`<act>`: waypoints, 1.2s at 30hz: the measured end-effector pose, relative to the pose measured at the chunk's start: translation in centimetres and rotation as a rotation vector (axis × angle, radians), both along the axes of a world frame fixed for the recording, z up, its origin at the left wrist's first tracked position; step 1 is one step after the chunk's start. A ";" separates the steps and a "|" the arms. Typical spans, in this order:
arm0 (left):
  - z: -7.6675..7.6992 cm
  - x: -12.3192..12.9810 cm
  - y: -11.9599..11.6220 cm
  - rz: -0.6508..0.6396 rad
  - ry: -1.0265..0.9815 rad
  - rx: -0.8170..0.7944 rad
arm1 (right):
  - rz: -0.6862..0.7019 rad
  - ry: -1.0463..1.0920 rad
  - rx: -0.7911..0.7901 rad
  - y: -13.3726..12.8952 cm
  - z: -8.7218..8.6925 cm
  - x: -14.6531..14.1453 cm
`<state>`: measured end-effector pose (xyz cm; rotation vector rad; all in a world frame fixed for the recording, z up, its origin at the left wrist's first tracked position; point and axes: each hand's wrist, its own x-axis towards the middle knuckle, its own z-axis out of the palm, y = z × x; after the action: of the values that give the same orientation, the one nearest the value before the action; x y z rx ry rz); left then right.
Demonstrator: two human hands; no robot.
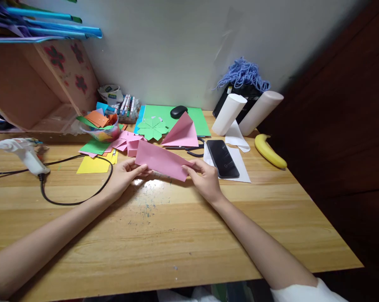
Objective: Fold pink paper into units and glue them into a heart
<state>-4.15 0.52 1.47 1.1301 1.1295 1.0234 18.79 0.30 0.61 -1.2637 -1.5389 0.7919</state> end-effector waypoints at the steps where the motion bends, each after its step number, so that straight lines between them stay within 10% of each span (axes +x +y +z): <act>1: 0.1 0.0 -0.1 -0.006 0.029 0.012 | -0.003 -0.023 0.025 0.1 0.0 0.2; 12: -0.5 0.2 -0.7 -0.169 0.170 -0.046 | 0.137 -0.221 0.190 0.0 1.0 1.6; 21: -0.2 1.5 -1.8 0.000 0.101 -0.045 | 0.390 0.302 -0.498 -0.7 -0.1 -1.9; 36: -0.4 2.6 -2.8 -0.113 0.060 -0.014 | 0.250 -0.088 -0.628 -2.2 0.1 -2.5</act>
<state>-1.58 -2.26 1.03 1.2067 1.1058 0.8982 16.26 -1.89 0.75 -1.5780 -1.5959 1.4799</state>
